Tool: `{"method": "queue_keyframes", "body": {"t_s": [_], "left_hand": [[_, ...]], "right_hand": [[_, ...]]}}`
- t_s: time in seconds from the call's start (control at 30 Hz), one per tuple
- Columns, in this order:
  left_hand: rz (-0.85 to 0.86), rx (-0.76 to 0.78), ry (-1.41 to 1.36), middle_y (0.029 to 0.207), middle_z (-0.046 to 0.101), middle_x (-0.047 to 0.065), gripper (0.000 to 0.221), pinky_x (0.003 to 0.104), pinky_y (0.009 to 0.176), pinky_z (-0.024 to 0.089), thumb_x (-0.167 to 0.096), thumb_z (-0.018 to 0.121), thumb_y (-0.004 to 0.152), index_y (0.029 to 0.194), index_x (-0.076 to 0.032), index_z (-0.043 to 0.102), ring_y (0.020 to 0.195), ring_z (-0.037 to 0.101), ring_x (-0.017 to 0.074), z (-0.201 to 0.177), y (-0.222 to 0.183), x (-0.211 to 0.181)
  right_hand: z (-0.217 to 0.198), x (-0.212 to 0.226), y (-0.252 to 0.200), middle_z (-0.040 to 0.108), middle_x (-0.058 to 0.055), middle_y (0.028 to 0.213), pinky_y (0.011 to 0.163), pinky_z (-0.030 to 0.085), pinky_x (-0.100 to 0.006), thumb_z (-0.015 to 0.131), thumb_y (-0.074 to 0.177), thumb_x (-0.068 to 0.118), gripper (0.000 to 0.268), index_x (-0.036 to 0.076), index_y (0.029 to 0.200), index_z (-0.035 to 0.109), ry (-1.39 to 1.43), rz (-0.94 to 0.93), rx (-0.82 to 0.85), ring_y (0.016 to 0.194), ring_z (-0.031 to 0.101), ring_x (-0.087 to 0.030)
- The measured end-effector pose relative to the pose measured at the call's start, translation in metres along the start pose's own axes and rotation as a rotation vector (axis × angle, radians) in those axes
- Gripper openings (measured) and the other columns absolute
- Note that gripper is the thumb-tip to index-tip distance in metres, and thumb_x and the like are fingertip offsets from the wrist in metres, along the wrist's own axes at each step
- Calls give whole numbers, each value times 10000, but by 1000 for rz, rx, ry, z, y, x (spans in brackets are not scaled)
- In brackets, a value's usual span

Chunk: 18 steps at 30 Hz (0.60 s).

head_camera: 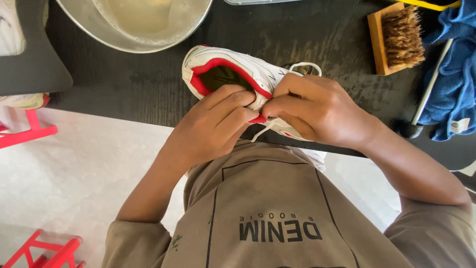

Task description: Threading white laces through the eyelets of a white and red sneaker on a dark table.

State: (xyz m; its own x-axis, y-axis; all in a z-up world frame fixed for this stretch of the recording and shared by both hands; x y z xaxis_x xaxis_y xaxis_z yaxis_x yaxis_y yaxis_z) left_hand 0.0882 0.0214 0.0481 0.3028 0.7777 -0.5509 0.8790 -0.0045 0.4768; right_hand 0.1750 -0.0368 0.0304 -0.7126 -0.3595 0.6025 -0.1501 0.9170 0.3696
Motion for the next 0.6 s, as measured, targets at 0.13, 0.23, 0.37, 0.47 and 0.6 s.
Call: {"method": "queue_keyframes", "body": {"t_s": [0.13,0.23,0.37,0.47,0.6], "left_hand": [[-11,-20,-11,992,597,225,138,443,789,545,93,539,1034,899,70,561,890,603,388,3,-3,-2],[-42,-31,8,1011,605,206,115,434,778,544,73,565,1039,925,62,578,899,612,380,4,-3,0],[-90,-36,-3,1047,626,209,95,433,802,535,18,550,1059,974,37,587,938,615,385,6,-8,2],[-74,-8,7,1071,616,201,88,432,816,537,7,548,1066,985,36,569,959,613,385,8,-10,3],[-57,-4,1,1068,615,205,103,438,834,536,-9,536,1071,983,32,569,970,613,385,9,-11,3]], "right_hand": [[4,-8,1,589,-140,956,640,450,-352,551,1053,-34,141,-1,1030,685,271,98,29,755,574,-266],[1,-10,0,607,-157,974,692,479,-346,590,1031,-63,115,-28,1065,695,357,111,2,805,605,-269],[-8,-9,-2,715,-154,948,651,600,-236,765,948,-60,147,-63,1062,672,329,162,-26,801,701,-199],[-20,-6,-5,742,-140,921,812,585,-354,773,954,-73,98,-40,1028,717,275,163,-83,834,725,-245],[-16,-1,-4,725,-147,924,744,579,-322,751,974,-62,59,-33,1014,719,225,170,-89,840,701,-252]]}}
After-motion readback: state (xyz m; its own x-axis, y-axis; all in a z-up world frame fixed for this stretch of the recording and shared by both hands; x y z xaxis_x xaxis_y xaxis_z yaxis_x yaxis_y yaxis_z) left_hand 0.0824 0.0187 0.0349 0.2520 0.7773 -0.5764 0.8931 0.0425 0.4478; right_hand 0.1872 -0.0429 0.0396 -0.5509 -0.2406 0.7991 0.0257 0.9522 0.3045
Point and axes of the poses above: each hand's wrist, its own y-axis towards the middle knuckle, its own z-axis out of the palm, x = y × z, the point moved 10 cm from there along y, towards the middle knuckle
